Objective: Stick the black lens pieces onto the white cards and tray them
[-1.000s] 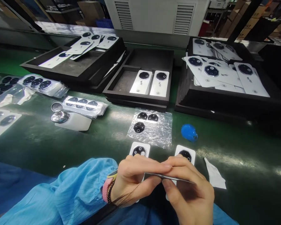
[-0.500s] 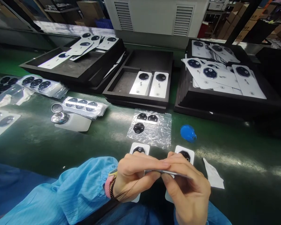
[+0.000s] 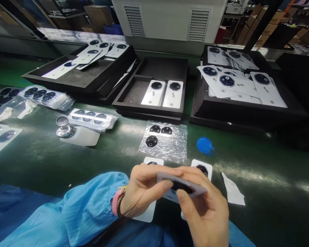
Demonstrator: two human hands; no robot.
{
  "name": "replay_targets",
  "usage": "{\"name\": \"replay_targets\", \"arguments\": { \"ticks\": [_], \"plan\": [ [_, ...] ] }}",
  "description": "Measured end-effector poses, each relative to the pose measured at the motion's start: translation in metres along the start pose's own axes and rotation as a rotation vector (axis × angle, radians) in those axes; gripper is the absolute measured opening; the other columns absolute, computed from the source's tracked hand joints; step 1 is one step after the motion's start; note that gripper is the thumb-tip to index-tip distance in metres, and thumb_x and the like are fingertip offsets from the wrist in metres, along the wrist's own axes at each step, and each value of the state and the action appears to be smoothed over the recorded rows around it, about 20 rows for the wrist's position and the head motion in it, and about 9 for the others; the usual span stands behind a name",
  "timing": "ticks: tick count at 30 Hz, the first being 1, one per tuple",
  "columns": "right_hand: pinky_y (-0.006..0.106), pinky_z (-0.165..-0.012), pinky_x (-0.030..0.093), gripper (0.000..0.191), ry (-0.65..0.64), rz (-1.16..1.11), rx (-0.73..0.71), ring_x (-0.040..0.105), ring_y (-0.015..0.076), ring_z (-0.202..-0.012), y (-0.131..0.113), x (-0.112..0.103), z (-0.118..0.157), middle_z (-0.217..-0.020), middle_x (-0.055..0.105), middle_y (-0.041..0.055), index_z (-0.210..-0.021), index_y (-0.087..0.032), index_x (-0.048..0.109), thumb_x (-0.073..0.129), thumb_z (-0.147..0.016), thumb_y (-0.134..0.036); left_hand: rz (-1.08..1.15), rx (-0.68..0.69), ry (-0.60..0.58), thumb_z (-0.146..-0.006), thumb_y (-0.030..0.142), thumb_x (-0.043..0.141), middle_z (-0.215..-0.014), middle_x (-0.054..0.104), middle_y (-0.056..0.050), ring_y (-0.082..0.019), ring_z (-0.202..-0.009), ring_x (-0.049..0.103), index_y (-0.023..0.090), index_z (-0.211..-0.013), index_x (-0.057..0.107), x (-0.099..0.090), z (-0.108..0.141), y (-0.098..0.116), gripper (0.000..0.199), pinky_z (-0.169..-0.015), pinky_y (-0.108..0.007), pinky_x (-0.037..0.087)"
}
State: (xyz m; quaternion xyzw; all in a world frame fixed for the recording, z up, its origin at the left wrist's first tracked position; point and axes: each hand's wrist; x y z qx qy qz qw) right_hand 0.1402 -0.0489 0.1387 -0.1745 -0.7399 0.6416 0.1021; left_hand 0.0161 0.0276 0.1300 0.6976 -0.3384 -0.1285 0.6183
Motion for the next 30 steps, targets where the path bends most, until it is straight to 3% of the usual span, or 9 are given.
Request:
{"name": "replay_targets", "arguments": {
  "ticks": [5,14,20,25,28,30],
  "plan": [
    [0.025,-0.073,0.059,0.019,-0.013,0.123,0.007,0.066,0.0223,-0.101,-0.004,-0.003,0.002,-0.111,0.070,0.0014,-0.102,-0.035,0.071,0.058,-0.087,-0.032,0.168,-0.050,0.004,-0.077,0.005,0.061,-0.079,0.072,-0.001,-0.007,-0.059,0.058,0.023,-0.102,0.073,0.001,0.000,0.001,0.033,-0.058,-0.014,0.048],
    [0.027,-0.065,0.061,0.018,0.029,0.205,-0.075,0.070,0.0229,-0.091,-0.007,0.001,0.001,-0.100,0.073,0.0009,-0.097,-0.034,0.072,0.058,-0.087,-0.029,0.269,-0.140,0.104,-0.070,0.003,0.065,-0.066,0.070,-0.001,-0.006,-0.054,0.054,0.019,-0.083,0.077,0.008,-0.003,0.005,0.024,-0.052,-0.012,0.045],
    [0.033,-0.081,0.058,0.020,0.127,0.177,-0.192,0.069,0.0220,-0.096,0.002,0.009,0.003,-0.095,0.074,-0.0014,-0.096,-0.032,0.071,0.060,-0.085,-0.019,0.198,-0.061,0.049,-0.071,-0.003,0.063,-0.055,0.060,0.005,-0.002,-0.042,0.038,0.022,-0.090,0.077,0.008,-0.001,0.001,0.034,-0.047,-0.011,0.041],
    [0.037,-0.085,0.056,0.024,0.160,0.172,-0.287,0.068,0.0229,-0.097,0.009,0.011,0.004,-0.093,0.074,-0.0007,-0.098,-0.029,0.071,0.060,-0.084,-0.014,0.166,0.009,0.074,-0.073,-0.001,0.063,-0.054,0.060,0.004,-0.003,-0.043,0.040,0.020,-0.089,0.076,0.008,-0.003,-0.002,0.030,-0.043,-0.012,0.039],
    [0.039,-0.086,0.055,0.021,0.165,0.112,-0.209,0.067,0.0244,-0.099,0.010,0.010,0.003,-0.095,0.074,0.0004,-0.096,-0.029,0.073,0.061,-0.084,-0.016,0.118,-0.019,0.087,-0.074,0.004,0.064,-0.055,0.062,0.002,-0.004,-0.042,0.043,0.016,-0.086,0.077,0.007,-0.005,-0.001,0.021,-0.042,-0.014,0.039],
    [0.039,-0.086,0.055,0.017,0.175,0.020,-0.103,0.068,0.0251,-0.098,0.010,0.009,0.002,-0.094,0.074,0.0019,-0.094,-0.029,0.074,0.063,-0.083,-0.021,0.088,-0.062,0.085,-0.075,0.010,0.067,-0.065,0.069,-0.001,-0.009,-0.052,0.055,0.015,-0.084,0.077,0.006,-0.008,0.003,0.014,-0.051,-0.017,0.047]
  ]
}}
Point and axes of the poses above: each hand's wrist, its own z-axis away from the middle knuckle, its own x-axis out of the palm, y = z × x
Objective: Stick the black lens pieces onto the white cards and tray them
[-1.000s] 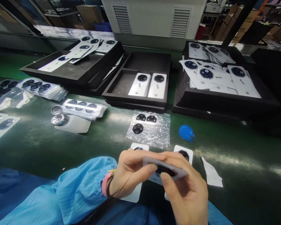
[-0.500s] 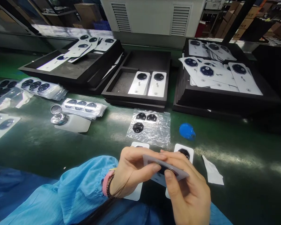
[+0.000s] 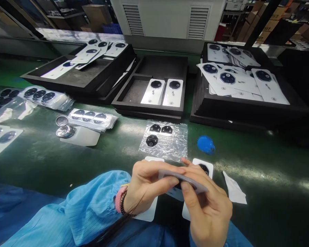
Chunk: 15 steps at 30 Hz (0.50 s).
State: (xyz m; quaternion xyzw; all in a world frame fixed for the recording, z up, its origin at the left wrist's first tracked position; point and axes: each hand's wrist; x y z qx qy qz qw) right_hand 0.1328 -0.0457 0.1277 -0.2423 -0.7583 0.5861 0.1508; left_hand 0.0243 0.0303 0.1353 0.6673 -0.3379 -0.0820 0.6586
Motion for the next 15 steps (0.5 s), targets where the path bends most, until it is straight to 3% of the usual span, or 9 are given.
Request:
{"name": "replay_targets", "arguments": {
  "ticks": [2,6,10,15],
  "plan": [
    [0.036,-0.080,0.057,0.014,-0.015,-0.093,0.133,0.068,0.0251,-0.094,0.001,-0.002,-0.003,-0.094,0.074,0.0045,-0.093,-0.027,0.074,0.065,-0.082,-0.028,0.007,-0.051,-0.038,-0.080,0.015,0.065,-0.082,0.074,-0.004,-0.015,-0.073,0.066,0.016,-0.088,0.076,-0.001,-0.003,0.004,0.014,-0.067,-0.021,0.054],
    [0.034,-0.067,0.058,0.021,-0.120,-0.298,0.377,0.069,0.0246,-0.082,0.001,-0.008,-0.011,-0.094,0.072,0.0081,-0.093,-0.025,0.073,0.063,-0.082,-0.040,0.015,-0.161,-0.179,-0.092,0.022,0.048,-0.106,0.071,-0.005,-0.020,-0.099,0.065,0.018,-0.110,0.070,-0.004,-0.004,0.011,0.028,-0.090,-0.027,0.051],
    [0.030,-0.058,0.056,0.023,-0.132,-0.370,0.485,0.068,0.0206,-0.069,-0.001,-0.012,-0.014,-0.088,0.072,0.0064,-0.092,-0.025,0.072,0.065,-0.080,-0.043,-0.053,-0.224,-0.227,-0.088,0.022,0.052,-0.107,0.069,-0.009,-0.023,-0.093,0.065,0.016,-0.130,0.054,-0.006,0.001,0.011,0.043,-0.077,-0.029,0.054],
    [0.026,-0.052,0.053,0.019,-0.113,-0.411,0.428,0.065,0.0178,-0.060,-0.003,-0.009,-0.017,-0.074,0.070,0.0039,-0.084,-0.026,0.073,0.070,-0.074,-0.041,-0.238,-0.160,-0.273,-0.087,0.016,0.044,-0.097,0.069,-0.009,-0.018,-0.072,0.064,0.017,-0.137,0.045,-0.005,0.009,0.009,0.051,-0.061,-0.025,0.051]
  ]
}}
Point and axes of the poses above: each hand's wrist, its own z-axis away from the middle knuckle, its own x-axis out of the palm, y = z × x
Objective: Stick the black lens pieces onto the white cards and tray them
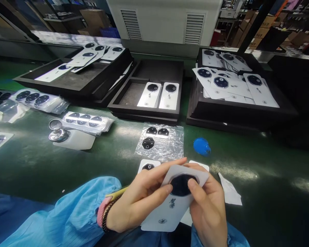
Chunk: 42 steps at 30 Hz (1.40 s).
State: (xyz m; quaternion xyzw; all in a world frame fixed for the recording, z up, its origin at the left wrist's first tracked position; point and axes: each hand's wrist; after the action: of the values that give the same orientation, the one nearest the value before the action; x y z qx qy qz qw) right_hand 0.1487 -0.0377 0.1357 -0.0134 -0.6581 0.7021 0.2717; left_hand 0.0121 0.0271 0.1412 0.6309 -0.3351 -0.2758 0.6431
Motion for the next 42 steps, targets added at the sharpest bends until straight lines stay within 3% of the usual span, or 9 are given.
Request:
{"name": "replay_targets", "arguments": {
  "ticks": [3,8,18,23,28,32,36,42],
  "plan": [
    [0.024,-0.053,0.054,0.016,-0.004,0.007,-0.033,0.065,0.0159,-0.058,0.002,0.002,-0.002,-0.070,0.069,0.0023,-0.080,-0.025,0.072,0.075,-0.070,-0.037,-0.109,0.009,-0.015,-0.087,0.016,0.044,-0.104,0.068,-0.009,-0.019,-0.073,0.065,0.019,-0.138,0.045,0.000,0.001,0.002,0.051,-0.059,-0.024,0.051],
    [0.023,-0.051,0.053,0.026,0.083,-0.014,0.041,0.063,0.0140,-0.056,0.006,0.003,-0.003,-0.067,0.067,-0.0003,-0.084,-0.026,0.067,0.080,-0.063,-0.034,-0.237,0.037,-0.052,-0.087,0.013,0.043,-0.106,0.068,-0.008,-0.020,-0.080,0.067,0.022,-0.141,0.040,0.001,-0.001,0.006,0.054,-0.070,-0.025,0.054],
    [0.019,-0.050,0.053,0.026,0.202,-0.025,0.007,0.062,0.0118,-0.056,0.014,0.006,-0.009,-0.065,0.068,-0.0014,-0.073,-0.022,0.064,0.083,-0.058,-0.031,-0.384,0.066,-0.049,-0.088,0.014,0.038,-0.086,0.067,-0.006,-0.016,-0.064,0.060,0.015,-0.132,0.049,0.000,-0.005,0.004,0.045,-0.065,-0.026,0.049],
    [0.022,-0.050,0.055,0.033,0.183,-0.066,0.136,0.063,0.0139,-0.055,0.015,0.002,-0.010,-0.063,0.065,-0.0020,-0.079,-0.022,0.060,0.083,-0.059,-0.034,-0.284,-0.045,-0.032,-0.088,0.018,0.041,-0.061,0.054,0.001,-0.012,-0.049,0.044,0.015,-0.137,0.044,0.000,-0.010,0.000,0.049,-0.050,-0.022,0.039],
    [0.032,-0.059,0.058,0.039,0.117,-0.067,0.212,0.067,0.0208,-0.067,0.011,-0.002,-0.008,-0.070,0.065,-0.0015,-0.090,-0.025,0.055,0.079,-0.064,-0.040,-0.115,-0.146,-0.126,-0.083,0.018,0.046,-0.084,0.061,-0.005,-0.013,-0.055,0.047,0.018,-0.146,0.026,-0.002,-0.009,0.000,0.066,-0.049,-0.023,0.040],
    [0.037,-0.063,0.058,0.039,0.008,-0.049,0.248,0.068,0.0250,-0.076,0.005,-0.007,-0.003,-0.083,0.069,0.0022,-0.103,-0.029,0.054,0.070,-0.072,-0.047,-0.047,-0.131,-0.099,-0.082,0.015,0.044,-0.089,0.060,-0.006,-0.017,-0.071,0.054,0.018,-0.143,0.033,-0.002,-0.010,0.000,0.062,-0.062,-0.027,0.046],
    [0.039,-0.062,0.058,0.047,-0.028,0.015,0.237,0.069,0.0267,-0.076,0.004,-0.014,0.002,-0.091,0.071,0.0047,-0.115,-0.031,0.052,0.068,-0.074,-0.044,0.132,-0.144,-0.070,-0.083,0.015,0.045,-0.111,0.058,-0.010,-0.019,-0.086,0.057,0.018,-0.140,0.034,-0.002,-0.012,-0.002,0.059,-0.072,-0.029,0.047],
    [0.036,-0.054,0.057,0.058,-0.068,0.060,0.248,0.069,0.0258,-0.074,0.006,-0.020,0.006,-0.098,0.070,0.0058,-0.127,-0.036,0.045,0.069,-0.075,-0.042,0.256,-0.186,-0.064,-0.083,0.014,0.049,-0.107,0.061,-0.009,-0.018,-0.087,0.058,0.020,-0.142,0.030,0.000,-0.012,-0.001,0.062,-0.071,-0.027,0.046]
  ]
}}
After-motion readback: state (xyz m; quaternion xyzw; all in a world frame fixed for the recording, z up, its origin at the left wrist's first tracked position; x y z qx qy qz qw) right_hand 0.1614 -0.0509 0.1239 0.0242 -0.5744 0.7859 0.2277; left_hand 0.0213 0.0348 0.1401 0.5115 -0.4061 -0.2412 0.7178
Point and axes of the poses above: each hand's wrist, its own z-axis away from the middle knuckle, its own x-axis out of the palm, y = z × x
